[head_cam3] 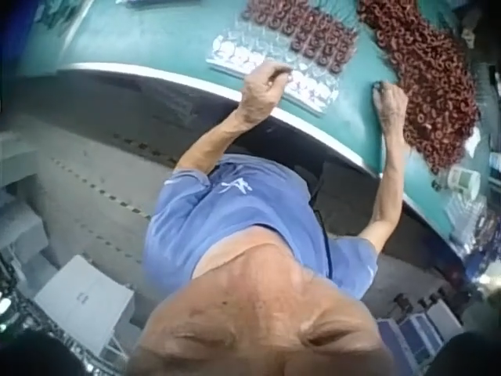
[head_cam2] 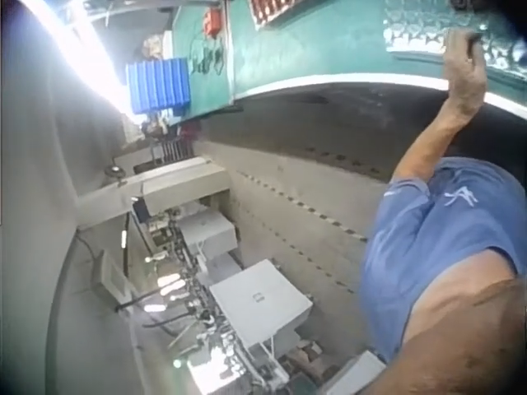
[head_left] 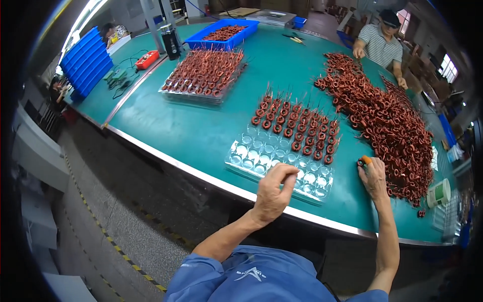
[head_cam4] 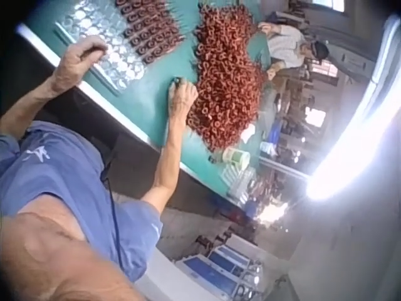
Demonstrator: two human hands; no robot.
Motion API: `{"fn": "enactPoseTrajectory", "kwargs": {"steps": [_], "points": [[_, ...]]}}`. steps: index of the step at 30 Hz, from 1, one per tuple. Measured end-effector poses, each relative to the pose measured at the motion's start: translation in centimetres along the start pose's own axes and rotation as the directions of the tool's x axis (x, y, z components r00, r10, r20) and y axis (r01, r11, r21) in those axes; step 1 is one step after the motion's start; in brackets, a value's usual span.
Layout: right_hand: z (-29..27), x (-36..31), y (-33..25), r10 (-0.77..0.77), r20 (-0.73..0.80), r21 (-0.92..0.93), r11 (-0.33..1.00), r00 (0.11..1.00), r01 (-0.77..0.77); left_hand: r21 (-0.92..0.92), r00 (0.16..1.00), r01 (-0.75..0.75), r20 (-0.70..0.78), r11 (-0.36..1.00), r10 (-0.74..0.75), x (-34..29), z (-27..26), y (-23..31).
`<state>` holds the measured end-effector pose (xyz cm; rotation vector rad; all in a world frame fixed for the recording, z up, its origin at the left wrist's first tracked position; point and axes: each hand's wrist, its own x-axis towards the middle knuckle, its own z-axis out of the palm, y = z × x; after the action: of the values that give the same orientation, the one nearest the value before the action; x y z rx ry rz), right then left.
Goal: Sorting small copper wire coils and placing them into a plastic tray on a factory workbench.
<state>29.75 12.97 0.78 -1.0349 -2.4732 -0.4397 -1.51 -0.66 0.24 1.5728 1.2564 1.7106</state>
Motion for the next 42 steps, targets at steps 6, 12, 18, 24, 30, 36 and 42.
{"fn": "enactPoseTrajectory", "kwargs": {"steps": [6, 12, 18, 24, 30, 36, 42], "points": [[-2.9, 3.0, -6.9, -0.099, -0.181, 0.248, 0.958, 0.978, 0.143, 0.19, 0.942, 0.172, 0.255, 0.967, -0.217, 1.0, 2.0, 2.2], [-4.1, 4.3, -11.5, -0.148, -0.261, 0.38, 0.892, 0.954, 0.243, -0.141, 0.871, 0.274, 0.456, 0.951, -0.183, 2.0, 4.4, 1.4], [-4.5, 2.9, -14.3, 0.419, 0.173, 0.965, 0.108, 0.891, -0.238, -0.439, 0.787, 0.493, 0.593, 0.751, -0.171, 0.7, 2.0, 1.3], [-5.1, 2.2, -14.7, 0.495, 0.152, 0.905, 0.279, 0.855, -0.322, -0.446, 0.721, 0.588, 0.667, 0.675, -0.188, 0.6, 3.0, 1.9], [-8.4, 3.7, -16.1, 0.041, -0.41, 0.296, 0.951, 0.911, 0.091, -0.555, 0.831, 0.504, 0.52, 0.662, -0.197, 1.4, 3.0, 1.7], [-8.0, 3.5, -16.2, 0.382, -0.168, 0.635, 0.747, 0.909, -0.197, -0.622, 0.873, 0.471, 0.432, 0.626, -0.227, 1.0, 3.7, 1.7], [-6.4, 2.6, -16.0, 0.488, -0.051, 0.878, 0.437, 0.871, -0.193, -0.612, 0.862, 0.493, 0.438, 0.619, -0.254, 0.4, 3.2, 2.4]]}}
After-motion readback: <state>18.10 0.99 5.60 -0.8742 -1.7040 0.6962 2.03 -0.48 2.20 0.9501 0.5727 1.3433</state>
